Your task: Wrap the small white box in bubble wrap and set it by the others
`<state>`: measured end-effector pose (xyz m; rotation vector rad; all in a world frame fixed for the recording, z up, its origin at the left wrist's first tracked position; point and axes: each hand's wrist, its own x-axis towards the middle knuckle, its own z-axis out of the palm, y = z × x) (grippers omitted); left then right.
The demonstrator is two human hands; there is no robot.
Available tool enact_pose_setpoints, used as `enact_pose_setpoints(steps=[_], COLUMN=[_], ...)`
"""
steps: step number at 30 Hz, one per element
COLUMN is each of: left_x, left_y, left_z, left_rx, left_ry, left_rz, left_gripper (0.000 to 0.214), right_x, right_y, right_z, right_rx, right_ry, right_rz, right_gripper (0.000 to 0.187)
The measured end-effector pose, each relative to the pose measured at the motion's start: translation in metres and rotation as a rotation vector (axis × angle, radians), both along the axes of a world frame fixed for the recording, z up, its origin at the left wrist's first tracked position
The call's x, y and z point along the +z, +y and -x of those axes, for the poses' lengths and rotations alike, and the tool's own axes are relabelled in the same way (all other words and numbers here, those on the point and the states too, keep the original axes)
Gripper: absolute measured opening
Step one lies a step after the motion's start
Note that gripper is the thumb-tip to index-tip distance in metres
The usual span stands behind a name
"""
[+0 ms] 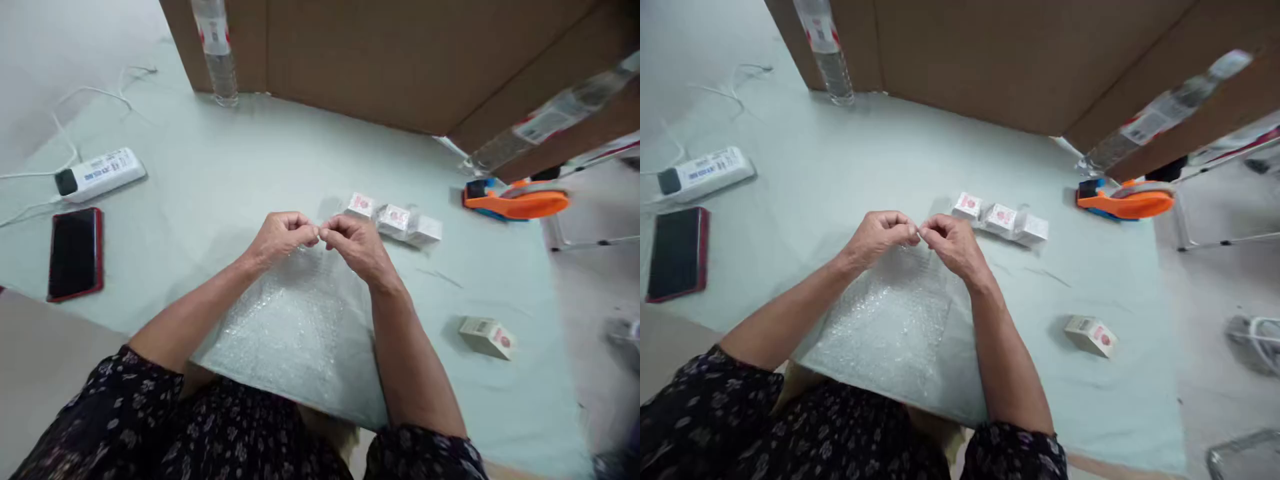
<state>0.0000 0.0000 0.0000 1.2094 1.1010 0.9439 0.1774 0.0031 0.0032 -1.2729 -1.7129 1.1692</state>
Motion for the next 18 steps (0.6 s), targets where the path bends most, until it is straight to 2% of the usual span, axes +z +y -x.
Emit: enact_pose_setpoints(steps=[3,7,10,15,18], left_x=[-0.0065,-0.0105,-0.0103,-0.0064,-0.0045], left_y=[0.0021,0.0050,0.0062,0.0046,0.0044], left_z=[-0.0014,-0.0007,0.0007,0.0005,-0.0008], left_rx=[0.027,0.050,0.056,0.031,0.030], left_ry=[0.039,0.034,0.020,0.031,0.052], left_rz=[-0.014,0.002,0.004,-0.001,-0.003], left_gripper=[0.010,0.013,0.016,0.017,0.015], right_x=[-0.0018,-0.0058,-0.0052,-0.0013,-0.0028], right_y=[0.0002,0.0016,0.0023,0.0018,0.0019], right_z=[0.0002,-0.0017,-0.0048,-0.0020,0.0036], right_rx=[0.033,-0.017,-0.056,0.013,-0.013], right_ry=[-0.041,0.006,0.021,-0.026,-0.019], right_rz=[0.010,0.014,-0.008,-0.029,-0.040], right_gripper=[0.014,0.015,0.018,0.015,0.013])
